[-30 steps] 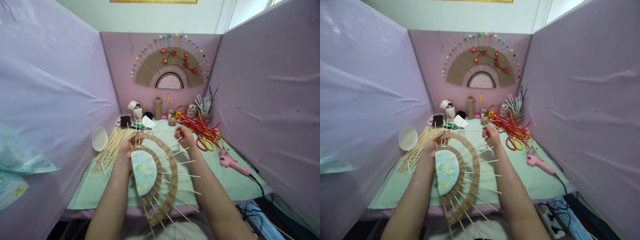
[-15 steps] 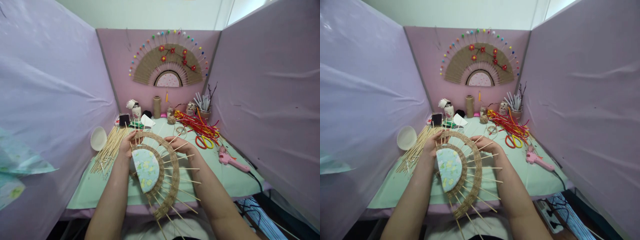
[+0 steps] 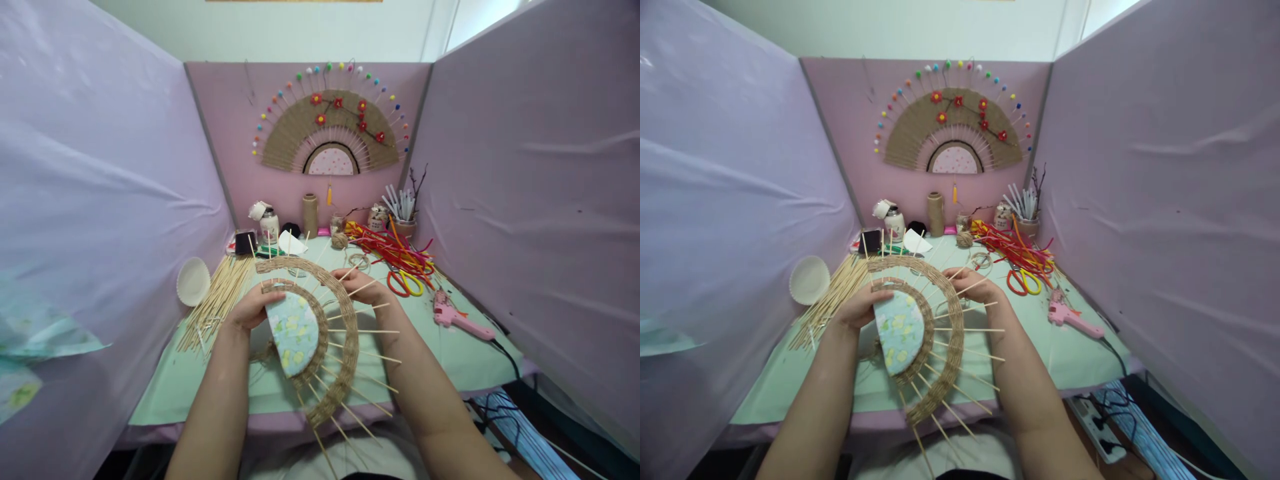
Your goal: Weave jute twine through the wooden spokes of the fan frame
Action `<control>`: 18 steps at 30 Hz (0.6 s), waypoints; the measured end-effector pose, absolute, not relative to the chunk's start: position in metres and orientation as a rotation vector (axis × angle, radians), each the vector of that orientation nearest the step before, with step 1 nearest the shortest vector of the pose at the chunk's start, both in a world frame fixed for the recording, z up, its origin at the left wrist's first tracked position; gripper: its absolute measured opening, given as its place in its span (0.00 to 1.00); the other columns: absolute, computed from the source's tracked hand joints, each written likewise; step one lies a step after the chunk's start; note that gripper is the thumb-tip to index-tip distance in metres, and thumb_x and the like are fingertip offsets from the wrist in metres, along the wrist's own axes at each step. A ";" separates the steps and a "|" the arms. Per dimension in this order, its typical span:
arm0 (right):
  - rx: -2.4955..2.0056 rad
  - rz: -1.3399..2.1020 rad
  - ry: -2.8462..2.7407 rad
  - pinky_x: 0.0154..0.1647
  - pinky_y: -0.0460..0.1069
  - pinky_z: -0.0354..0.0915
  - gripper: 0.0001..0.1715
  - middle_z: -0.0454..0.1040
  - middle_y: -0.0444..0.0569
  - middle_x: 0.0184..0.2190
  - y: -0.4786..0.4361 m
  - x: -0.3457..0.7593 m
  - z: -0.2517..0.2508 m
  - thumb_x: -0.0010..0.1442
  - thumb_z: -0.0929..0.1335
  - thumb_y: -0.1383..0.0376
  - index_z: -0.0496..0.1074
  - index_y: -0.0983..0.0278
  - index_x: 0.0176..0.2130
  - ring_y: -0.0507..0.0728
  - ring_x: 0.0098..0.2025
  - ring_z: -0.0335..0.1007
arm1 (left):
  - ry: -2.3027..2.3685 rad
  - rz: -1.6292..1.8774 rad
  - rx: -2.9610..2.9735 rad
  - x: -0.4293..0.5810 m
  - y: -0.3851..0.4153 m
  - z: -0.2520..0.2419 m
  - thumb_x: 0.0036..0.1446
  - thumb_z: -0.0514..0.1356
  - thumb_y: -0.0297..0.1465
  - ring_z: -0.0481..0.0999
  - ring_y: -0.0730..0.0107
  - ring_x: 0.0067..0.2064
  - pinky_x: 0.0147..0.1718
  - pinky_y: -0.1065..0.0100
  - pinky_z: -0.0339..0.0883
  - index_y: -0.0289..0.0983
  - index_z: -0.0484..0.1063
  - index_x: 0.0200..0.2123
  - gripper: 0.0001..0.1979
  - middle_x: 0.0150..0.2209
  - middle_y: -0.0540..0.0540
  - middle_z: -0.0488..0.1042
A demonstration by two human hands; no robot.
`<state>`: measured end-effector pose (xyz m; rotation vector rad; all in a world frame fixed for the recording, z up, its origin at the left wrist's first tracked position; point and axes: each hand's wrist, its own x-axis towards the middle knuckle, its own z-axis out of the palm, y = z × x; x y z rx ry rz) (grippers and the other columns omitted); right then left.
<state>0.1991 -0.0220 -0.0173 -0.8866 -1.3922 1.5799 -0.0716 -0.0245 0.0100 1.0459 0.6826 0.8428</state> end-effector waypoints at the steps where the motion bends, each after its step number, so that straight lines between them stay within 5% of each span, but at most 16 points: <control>1: -0.876 1.556 -1.335 0.18 0.43 0.47 0.16 0.65 0.38 0.18 -0.021 0.200 -0.016 0.45 0.75 0.59 0.73 0.66 0.33 0.45 0.17 0.53 | 0.699 0.885 1.037 -0.070 -0.023 0.010 0.41 0.69 0.23 0.79 0.61 0.30 0.31 0.67 0.73 0.31 0.78 0.35 0.14 0.32 0.38 0.80; 6: -0.793 1.491 -1.181 0.18 0.43 0.39 0.16 0.51 0.34 0.14 -0.019 0.201 -0.009 0.47 0.74 0.57 0.72 0.65 0.31 0.44 0.16 0.42 | 0.788 1.049 0.959 -0.065 -0.018 0.011 0.42 0.68 0.26 0.77 0.64 0.24 0.26 0.67 0.72 0.29 0.76 0.28 0.07 0.25 0.41 0.78; 18: -0.736 1.403 -1.167 0.20 0.45 0.39 0.16 0.49 0.35 0.15 -0.017 0.199 -0.009 0.49 0.73 0.56 0.71 0.66 0.29 0.45 0.18 0.40 | 0.862 1.211 0.860 -0.063 -0.013 0.013 0.42 0.64 0.26 0.74 0.67 0.19 0.20 0.70 0.70 0.31 0.73 0.24 0.04 0.19 0.46 0.75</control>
